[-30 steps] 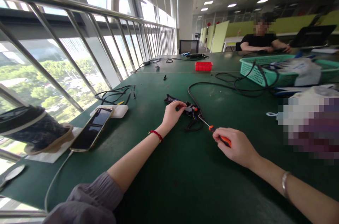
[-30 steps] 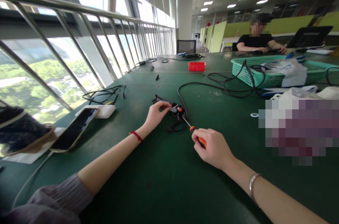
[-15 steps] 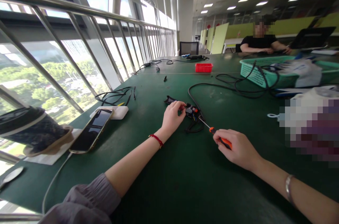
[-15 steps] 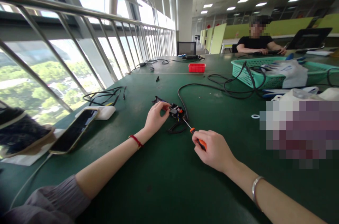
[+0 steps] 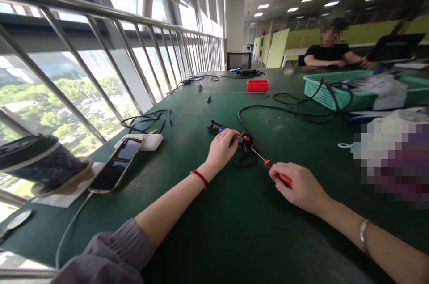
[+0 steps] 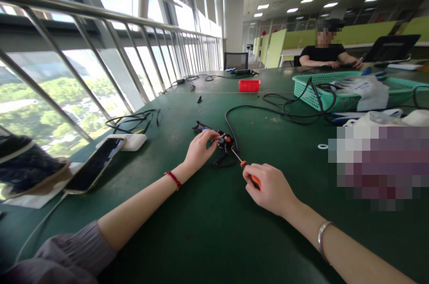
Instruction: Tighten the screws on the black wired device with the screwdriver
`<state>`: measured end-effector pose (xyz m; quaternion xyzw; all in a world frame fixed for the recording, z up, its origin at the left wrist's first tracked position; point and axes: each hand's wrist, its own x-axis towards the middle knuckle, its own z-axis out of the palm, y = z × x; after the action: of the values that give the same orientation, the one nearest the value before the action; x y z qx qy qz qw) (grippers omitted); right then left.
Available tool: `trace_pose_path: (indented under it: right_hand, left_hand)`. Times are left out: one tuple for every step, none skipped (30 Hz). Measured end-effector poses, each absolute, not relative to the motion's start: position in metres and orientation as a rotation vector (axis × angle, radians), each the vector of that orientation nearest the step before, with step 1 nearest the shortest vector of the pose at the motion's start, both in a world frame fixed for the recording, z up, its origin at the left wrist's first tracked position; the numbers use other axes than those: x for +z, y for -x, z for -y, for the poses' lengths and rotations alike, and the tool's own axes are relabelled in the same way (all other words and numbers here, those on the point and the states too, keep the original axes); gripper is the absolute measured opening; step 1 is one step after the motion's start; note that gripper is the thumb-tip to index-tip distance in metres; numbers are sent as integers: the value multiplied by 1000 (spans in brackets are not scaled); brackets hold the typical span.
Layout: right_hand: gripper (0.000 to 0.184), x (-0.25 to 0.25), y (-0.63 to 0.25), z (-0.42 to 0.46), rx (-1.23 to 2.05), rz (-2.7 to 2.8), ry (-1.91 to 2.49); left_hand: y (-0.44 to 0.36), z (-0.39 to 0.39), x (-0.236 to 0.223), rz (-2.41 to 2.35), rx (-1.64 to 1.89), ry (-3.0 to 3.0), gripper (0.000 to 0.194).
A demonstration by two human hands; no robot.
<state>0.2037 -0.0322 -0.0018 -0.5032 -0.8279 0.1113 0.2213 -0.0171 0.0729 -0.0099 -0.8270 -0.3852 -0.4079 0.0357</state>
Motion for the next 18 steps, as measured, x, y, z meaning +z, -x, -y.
trace_pose_path:
  right_hand:
    - [13, -2, -203, 32, 301, 2293, 1388]
    - [13, -1, -203, 32, 295, 2300, 1388]
    - [13, -1, -203, 32, 291, 2308, 1390]
    - [12, -1, -203, 32, 287, 2313, 1393]
    - [12, -1, -203, 33, 286, 2319, 1396]
    - [12, -1, -203, 33, 286, 2322, 1398]
    - [12, -1, -203, 33, 284, 2321, 1398]
    - [12, -1, -203, 33, 284, 2321, 1398]
    - [12, -1, -203, 33, 284, 2321, 1396]
    - [12, -1, -203, 33, 284, 2322, 1396]
    - [12, -1, -203, 33, 283, 2324, 1396]
    - [12, -1, -203, 33, 281, 2326, 1398]
    - [12, -1, -203, 33, 280, 2329, 1399]
    - [11, -1, -203, 33, 278, 2329, 1400]
    - [11, -1, -203, 33, 274, 2330, 1400]
    - [11, -1, -203, 33, 270, 2330, 1398]
    - [12, -1, -203, 33, 261, 2326, 1397]
    - [12, -1, -203, 33, 252, 2322, 1395]
  left_hand:
    - [17, -73, -10, 1204, -1263, 2549, 18]
    - [17, -73, -10, 1208, -1268, 2555, 18]
    - [17, -73, -10, 1196, -1261, 2556, 16]
    - [17, -73, -9, 1175, -1240, 2550, 15]
    - [17, -73, -9, 1146, -1204, 2543, 14]
    - [17, -72, -8, 1117, -1158, 2536, 13]
    - [17, -72, -8, 1090, -1109, 2529, 13]
    - [17, -72, -8, 1066, -1061, 2527, 14]
    - [17, -72, -8, 1047, -1018, 2528, 16]
    - [17, -72, -8, 1034, -984, 2528, 17]
    - [17, -72, -8, 1032, -959, 2522, 18]
    - [17, -72, -9, 1039, -940, 2512, 18]
    - [17, -72, -9, 1047, -922, 2503, 18]
    - [18, -73, -10, 1057, -908, 2493, 18]
    - [18, -73, -10, 1064, -893, 2486, 18]
    - [18, -74, -10, 1066, -881, 2480, 18]
    - [18, -74, -11, 1061, -870, 2477, 18]
    - [18, -74, -11, 1048, -861, 2477, 18]
